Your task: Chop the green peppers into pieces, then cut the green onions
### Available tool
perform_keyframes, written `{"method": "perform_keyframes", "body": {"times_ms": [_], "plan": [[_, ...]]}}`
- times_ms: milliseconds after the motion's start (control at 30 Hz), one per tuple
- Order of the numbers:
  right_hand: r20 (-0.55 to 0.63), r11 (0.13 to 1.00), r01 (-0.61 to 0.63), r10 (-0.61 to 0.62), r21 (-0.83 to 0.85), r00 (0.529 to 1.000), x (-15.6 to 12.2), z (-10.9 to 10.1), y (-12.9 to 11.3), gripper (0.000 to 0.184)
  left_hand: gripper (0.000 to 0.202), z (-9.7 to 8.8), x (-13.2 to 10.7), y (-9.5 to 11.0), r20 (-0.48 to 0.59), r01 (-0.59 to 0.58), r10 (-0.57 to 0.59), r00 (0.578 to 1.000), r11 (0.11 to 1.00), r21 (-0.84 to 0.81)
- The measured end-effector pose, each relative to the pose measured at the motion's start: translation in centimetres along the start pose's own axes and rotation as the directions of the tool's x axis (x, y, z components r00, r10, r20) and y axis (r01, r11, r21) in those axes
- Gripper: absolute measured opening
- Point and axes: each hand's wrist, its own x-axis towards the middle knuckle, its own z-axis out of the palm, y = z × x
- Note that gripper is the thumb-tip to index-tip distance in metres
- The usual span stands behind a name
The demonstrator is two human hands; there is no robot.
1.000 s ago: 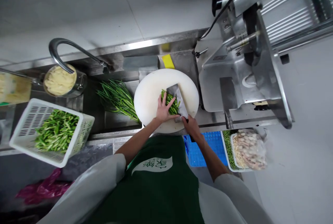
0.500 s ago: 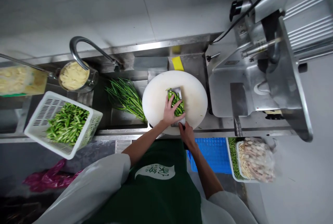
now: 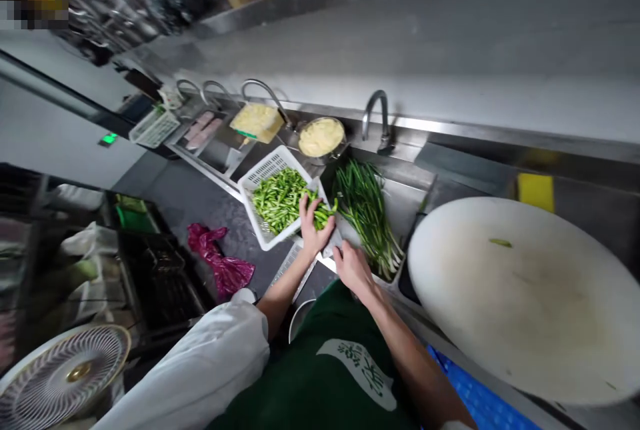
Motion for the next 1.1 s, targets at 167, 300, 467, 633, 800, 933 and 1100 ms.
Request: {"method": "perform_keyframes", "body": {"times_ms": [167, 300, 467, 633, 800, 933, 1100], "plan": [[0.097, 0.998, 0.000, 0.006, -0.060, 0.995, 5.8, 3.3, -6.7, 0.029, 0.045, -5.2, 7.4, -13.5, -0.127, 0.396, -0.390, 0.912, 0.918, 0.030], [-0.036, 0.981, -0.179, 0.182, 0.069, 0.983, 3.5, 2.7, -1.3, 0.036, 0.044, -5.9, 10.8, -18.6, -0.067, 0.530, -0.527, 0.847, 0.834, 0.155], [-0.237, 0.811, -0.505, 0.575, 0.297, 0.783, -6.3, -1.9, 8.6, 0.043, 0.016, -1.1, 7.7, -15.3, -0.024, 0.137, -0.137, 0.990, 0.990, -0.010], [-0.415, 0.593, -0.707, 0.795, 0.384, 0.442, -17.9, -6.3, 13.8, 0.037, 0.012, 9.8, 3.6, -4.8, 0.293, -0.079, 0.176, 0.940, 0.946, -0.315], [-0.423, 0.395, -0.796, 0.885, 0.458, 0.196, -25.1, -6.0, 17.0, 0.028, 0.026, 22.8, 0.5, 9.9, 0.663, -0.087, 0.455, 0.594, 0.857, -0.509], [-0.284, 0.295, -0.761, 0.947, 0.577, 0.152, -26.4, -4.2, 18.3, 0.030, 0.030, 30.2, -2.4, 19.2, 0.721, -0.136, 0.541, 0.433, 0.830, -0.541], [-0.205, 0.230, -0.748, 0.970, 0.622, 0.128, -26.3, -4.5, 19.0, 0.035, 0.025, 32.3, -4.4, 22.4, 0.762, -0.135, 0.543, 0.354, 0.835, -0.533]]}}
